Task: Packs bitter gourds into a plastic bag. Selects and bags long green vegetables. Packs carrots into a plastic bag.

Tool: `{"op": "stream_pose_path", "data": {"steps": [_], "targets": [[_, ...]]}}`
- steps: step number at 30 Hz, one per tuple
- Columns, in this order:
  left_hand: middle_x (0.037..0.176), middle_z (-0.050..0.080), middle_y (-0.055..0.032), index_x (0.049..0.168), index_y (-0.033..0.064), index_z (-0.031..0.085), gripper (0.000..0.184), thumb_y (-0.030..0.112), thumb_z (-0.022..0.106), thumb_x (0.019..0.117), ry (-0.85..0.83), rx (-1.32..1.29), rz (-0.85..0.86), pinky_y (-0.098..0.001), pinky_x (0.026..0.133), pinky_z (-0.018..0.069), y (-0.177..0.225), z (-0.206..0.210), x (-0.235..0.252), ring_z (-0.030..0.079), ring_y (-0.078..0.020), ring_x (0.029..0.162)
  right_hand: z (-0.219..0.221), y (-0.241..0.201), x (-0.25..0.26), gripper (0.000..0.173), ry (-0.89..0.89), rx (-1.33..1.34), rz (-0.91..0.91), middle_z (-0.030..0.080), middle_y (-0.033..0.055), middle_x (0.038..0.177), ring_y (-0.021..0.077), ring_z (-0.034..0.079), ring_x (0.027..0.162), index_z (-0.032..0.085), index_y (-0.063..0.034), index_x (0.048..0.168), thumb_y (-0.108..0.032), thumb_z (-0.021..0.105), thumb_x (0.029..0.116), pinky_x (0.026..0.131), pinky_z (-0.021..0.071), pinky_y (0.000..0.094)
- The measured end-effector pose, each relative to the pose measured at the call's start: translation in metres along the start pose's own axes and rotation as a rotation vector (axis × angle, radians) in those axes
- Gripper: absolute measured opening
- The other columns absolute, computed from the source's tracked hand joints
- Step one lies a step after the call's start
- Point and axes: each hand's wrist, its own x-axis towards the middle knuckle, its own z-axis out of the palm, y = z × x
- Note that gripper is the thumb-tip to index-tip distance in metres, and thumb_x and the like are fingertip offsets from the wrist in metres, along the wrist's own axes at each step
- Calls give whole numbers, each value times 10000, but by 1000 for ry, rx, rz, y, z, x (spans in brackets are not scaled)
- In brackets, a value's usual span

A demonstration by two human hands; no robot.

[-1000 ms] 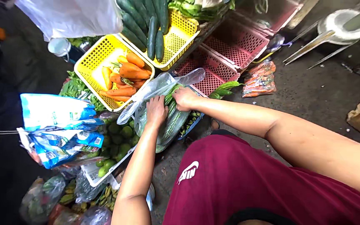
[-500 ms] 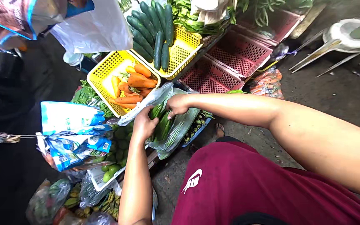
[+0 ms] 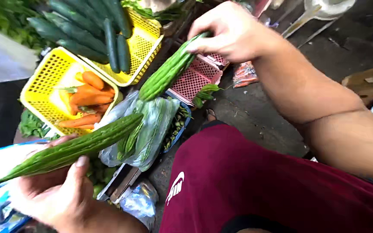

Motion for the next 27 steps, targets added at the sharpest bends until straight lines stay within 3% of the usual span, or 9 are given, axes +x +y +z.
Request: {"op": "stream_pose_path", "data": {"steps": [4, 8, 10, 13, 16, 18, 20, 27], "targets": [[1276, 677, 25, 1303, 168, 582, 505, 166, 826, 862, -216, 30, -53, -401, 1014, 577, -40, 133, 47, 665, -171, 1172, -55, 81, -73, 278, 306, -3, 315, 697, -35, 854, 27, 641, 758, 735, -131, 959, -404, 686, 972, 742, 560, 278], [1226, 674, -143, 1262, -6, 624, 458, 50, 770, 831, -461, 256, -144, -416, 972, 580, -125, 270, 80, 673, -209, 1112, -57, 167, -112, 318, 389, -58, 727, 703, 85, 884, 176, 665, 791, 727, -61, 1008, -375, 714, 961, 776, 552, 453], [1226, 682, -149, 1243, 13, 654, 430, 29, 767, 828, -583, 365, -180, -445, 971, 575, -174, 332, 82, 674, -233, 1118, -47, 212, -123, 342, 381, -33, 881, 700, 129, 911, 245, 676, 840, 720, -40, 1007, -379, 711, 966, 818, 549, 517], [1251, 690, -110, 1241, 72, 675, 415, 1, 739, 837, -778, 476, -220, -491, 1014, 558, -231, 403, 67, 668, -249, 1170, -28, 263, -134, 350, 391, 29, 1036, 683, 134, 884, 272, 661, 834, 710, -43, 945, -393, 716, 956, 798, 531, 546], [1298, 680, -91, 1279, 115, 667, 441, -2, 715, 856, -1005, 567, -223, -535, 1011, 552, -260, 446, 46, 662, -274, 1201, -9, 286, -140, 361, 313, 84, 1144, 693, 159, 925, 311, 673, 890, 711, -37, 987, -396, 723, 952, 828, 537, 578], [1316, 676, -86, 1274, 118, 677, 431, 20, 730, 857, -1115, 593, -216, -532, 1028, 544, -269, 463, 33, 652, -276, 1220, 5, 293, -145, 404, 130, 99, 1205, 701, 204, 1002, 374, 684, 971, 705, -20, 1071, -412, 667, 986, 874, 541, 632], [1321, 674, -77, 1236, 116, 705, 383, 55, 742, 860, -1197, 597, -230, -514, 1044, 537, -273, 475, 25, 643, -260, 1233, 18, 299, -148, 404, -54, 59, 1227, 697, 221, 979, 406, 685, 964, 696, -14, 1039, -404, 592, 1025, 847, 539, 656], [1444, 606, -48, 1295, 140, 683, 445, 61, 728, 859, -1212, 585, -444, -487, 1128, 476, -263, 476, 22, 541, -228, 1378, 7, 307, -137, 467, -465, -72, 1164, 691, 213, 974, 398, 683, 998, 669, -26, 989, -441, 472, 1075, 834, 538, 621]]}}
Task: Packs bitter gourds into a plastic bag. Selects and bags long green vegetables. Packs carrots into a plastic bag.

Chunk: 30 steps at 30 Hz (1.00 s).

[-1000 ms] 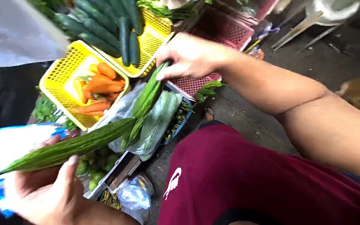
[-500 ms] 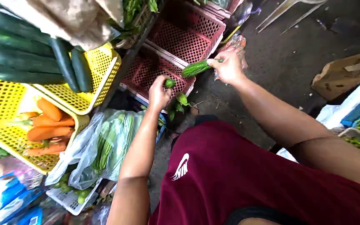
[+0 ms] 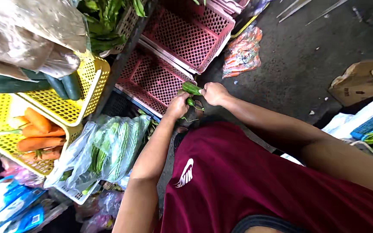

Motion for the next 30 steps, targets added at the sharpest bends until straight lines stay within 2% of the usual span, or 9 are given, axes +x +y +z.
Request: {"op": "stream_pose_path", "data": {"steps": [3, 5, 7, 8, 10, 15, 22, 26, 30], "targets": [[1457, 596, -50, 1356, 143, 652, 491, 54, 694, 876, 69, -168, -105, -484, 1127, 475, -1, -9, -14, 562, -217, 1352, -12, -9, 4, 456, -48, -143, -34, 695, 207, 964, 393, 687, 985, 679, -33, 961, -439, 491, 1050, 795, 536, 624], [1406, 633, -80, 1364, 129, 648, 451, 71, 658, 917, 174, -285, -189, -501, 1081, 510, -10, -14, -32, 617, -238, 1280, -13, -14, 15, 384, -71, -207, -89, 702, 211, 1079, 413, 677, 1063, 639, -80, 1216, -391, 566, 1003, 850, 524, 652], [1353, 664, -102, 1353, 107, 651, 410, 96, 633, 944, 265, -358, -247, -484, 1039, 542, -21, -17, -53, 660, -233, 1208, -7, -17, 33, 620, -108, -278, -166, 687, 208, 1232, 428, 650, 1163, 441, -185, 1542, -361, 637, 981, 940, 507, 674], [1336, 672, -112, 1352, 93, 645, 395, 95, 631, 957, 295, -384, -265, -480, 1029, 552, -26, -17, -66, 672, -233, 1187, -2, -20, 42, 693, -125, -329, -202, 676, 206, 1272, 430, 640, 1189, 363, -218, 1601, -368, 642, 985, 957, 502, 677], [1316, 680, -119, 1343, 84, 633, 369, 84, 626, 975, 353, -432, -302, -478, 990, 575, -31, -15, -94, 693, -238, 1148, 3, -29, 45, 645, -143, -442, -236, 679, 222, 1249, 445, 646, 1165, 401, -213, 1585, -357, 618, 995, 924, 510, 682], [1290, 688, -123, 1334, 67, 635, 353, 101, 600, 985, 498, -556, -410, -457, 982, 579, -49, 1, -150, 698, -217, 1127, 3, -52, 34, 484, -165, -597, -212, 687, 253, 1150, 448, 671, 1100, 564, -24, 1366, -377, 520, 1039, 858, 531, 672], [1209, 723, -96, 1281, 68, 662, 294, 112, 603, 996, 781, -606, -617, -411, 941, 598, -54, 21, -272, 726, -172, 1031, 5, -70, 32, 562, -130, -660, -155, 661, 296, 1236, 507, 619, 1176, 639, -51, 1326, -508, 559, 1008, 919, 469, 751], [1134, 744, -86, 1206, 89, 711, 227, 158, 606, 1017, 998, -410, -863, -448, 927, 599, -81, 31, -356, 729, -185, 1002, 24, -67, 45, 563, 134, -604, -405, 623, 273, 1317, 530, 610, 1162, 665, -94, 1322, -510, 641, 942, 860, 486, 775], [1198, 711, -164, 1192, 31, 714, 268, 143, 535, 1027, 1125, -218, -959, -519, 1026, 529, -138, 25, -412, 681, -295, 1140, 47, -143, -14, 409, 29, -512, -595, 631, 222, 1340, 461, 595, 1237, 657, -82, 1336, -337, 621, 1018, 977, 460, 726]]}}
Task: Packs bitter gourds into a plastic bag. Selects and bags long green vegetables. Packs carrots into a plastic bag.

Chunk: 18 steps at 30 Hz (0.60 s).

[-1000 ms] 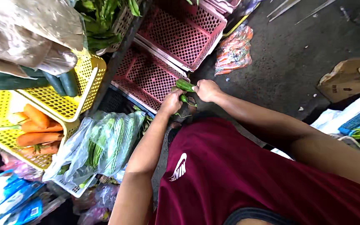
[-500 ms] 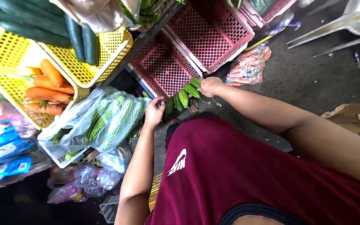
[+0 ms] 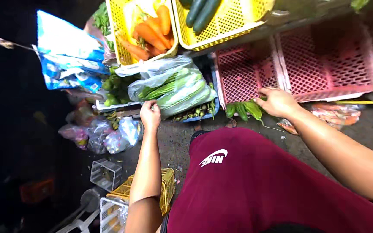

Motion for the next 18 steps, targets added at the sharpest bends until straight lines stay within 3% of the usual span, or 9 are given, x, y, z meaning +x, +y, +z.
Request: {"op": "stream_pose_path", "data": {"steps": [3, 6, 10, 13, 15, 18], "targets": [[1242, 693, -176, 1229, 36, 704, 301, 143, 513, 1022, -17, 32, 12, -526, 1050, 510, -25, -9, 42, 656, -317, 1189, 0, -86, 11, 357, 12, 33, -263, 670, 146, 1316, 368, 655, 1182, 668, -113, 1335, -291, 601, 1033, 994, 505, 650], [1385, 601, -246, 1387, 16, 597, 418, 195, 566, 1011, -159, 82, -53, -595, 1125, 435, -38, -14, 78, 558, -401, 1328, 9, -182, 37, 342, -7, 107, -491, 681, 109, 1282, 295, 677, 1126, 678, -128, 1319, -294, 582, 1035, 995, 532, 574], [1433, 552, -276, 1486, 34, 478, 627, 284, 676, 947, -312, 88, -55, -678, 1046, 463, -56, -9, 95, 567, -465, 1290, 34, -277, 72, 350, -101, 95, -586, 683, 92, 1283, 262, 654, 1186, 669, -135, 1331, -284, 607, 1021, 1050, 510, 535], [1369, 615, -236, 1430, 48, 547, 714, 316, 812, 824, -309, 60, 33, -670, 1030, 484, -73, -1, 97, 600, -429, 1258, 52, -301, 82, 432, -166, -1, -519, 636, 127, 1351, 301, 613, 1253, 618, -131, 1398, -317, 625, 1008, 1061, 488, 560], [1449, 533, -242, 1487, 50, 466, 892, 365, 866, 754, -313, 109, 85, -657, 1039, 484, -84, 7, 94, 561, -432, 1295, 61, -298, 83, 426, -154, 14, -477, 635, 129, 1336, 306, 628, 1217, 624, -129, 1383, -311, 631, 999, 1029, 507, 566], [1487, 510, -243, 1522, 83, 438, 913, 405, 862, 780, -242, 197, 136, -660, 1027, 487, -92, 16, 90, 567, -456, 1288, 71, -288, 70, 365, -58, 141, -428, 675, 113, 1269, 284, 657, 1140, 676, -134, 1321, -281, 656, 987, 1002, 530, 545]]}}
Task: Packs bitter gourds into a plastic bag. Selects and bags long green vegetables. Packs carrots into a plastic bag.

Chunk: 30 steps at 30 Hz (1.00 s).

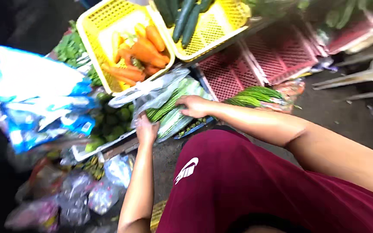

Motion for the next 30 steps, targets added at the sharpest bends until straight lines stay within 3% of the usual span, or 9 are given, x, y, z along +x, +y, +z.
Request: {"op": "stream_pose_path", "data": {"steps": [5, 7, 11, 15, 18, 21, 24, 27, 30], "targets": [[1305, 632, -300, 1385, -40, 557, 724, 340, 802, 820, -56, 129, 109, -668, 977, 500, 17, -37, 6, 639, -473, 1186, -9, 12, -51, 324, 58, 103, 94, 696, 128, 1215, 278, 680, 1082, 683, -90, 1291, -248, 644, 1012, 991, 533, 534], [1221, 676, -279, 1320, -22, 607, 679, 354, 821, 796, -119, 161, 160, -678, 965, 504, 28, -67, 5, 658, -466, 1144, -12, 23, -71, 309, 81, 149, 163, 711, 134, 1183, 282, 689, 1059, 691, -78, 1277, -232, 645, 1014, 991, 534, 536], [1120, 696, -275, 1401, 25, 528, 844, 317, 909, 707, -215, 91, 273, -720, 874, 522, 33, -125, 0, 686, -478, 1033, -10, 52, -104, 302, 95, 203, 261, 730, 115, 1094, 260, 703, 997, 684, -84, 1274, -248, 634, 1025, 957, 549, 535], [1098, 685, -293, 1398, 24, 526, 888, 384, 880, 668, -223, 133, 275, -730, 824, 509, 35, -178, -17, 677, -497, 991, -14, 74, -127, 277, 45, 244, 334, 729, 116, 1109, 265, 704, 987, 691, -76, 1258, -210, 627, 1024, 948, 551, 531], [1129, 670, -320, 1413, -5, 502, 920, 381, 875, 665, -221, 231, 244, -730, 839, 499, 58, -215, -45, 666, -521, 1008, -25, 93, -145, 261, 16, 286, 337, 724, 123, 1057, 261, 699, 959, 696, -72, 1239, -209, 636, 1025, 926, 553, 522], [1132, 675, -301, 1400, 6, 515, 905, 405, 876, 672, -193, 335, 237, -715, 832, 511, 88, -247, -78, 676, -500, 994, -35, 117, -144, 280, -38, 349, 274, 729, 123, 1117, 252, 711, 1015, 684, -86, 1267, -227, 626, 1032, 965, 557, 511], [1032, 702, -225, 1350, 62, 558, 883, 476, 846, 625, -131, 360, 279, -665, 713, 545, 125, -261, -102, 702, -425, 861, -50, 128, -143, 188, 13, 381, 210, 755, 88, 974, 220, 729, 855, 736, -106, 1133, -226, 669, 1006, 827, 598, 494], [968, 713, -152, 1316, 81, 590, 872, 581, 768, 625, -43, 337, 315, -590, 651, 561, 168, -258, -120, 707, -327, 787, -77, 115, -150, 238, -233, 556, 122, 759, 82, 1020, 191, 728, 899, 747, -82, 1144, -238, 590, 1057, 841, 602, 435], [980, 706, -138, 1308, 78, 589, 825, 555, 781, 662, -42, 219, 234, -580, 687, 555, 224, -228, -122, 698, -303, 820, -81, 112, -161, 509, -461, 1009, 36, 734, 122, 1165, 214, 730, 1001, 594, -28, 1366, -408, 360, 1120, 876, 602, 403]]}}
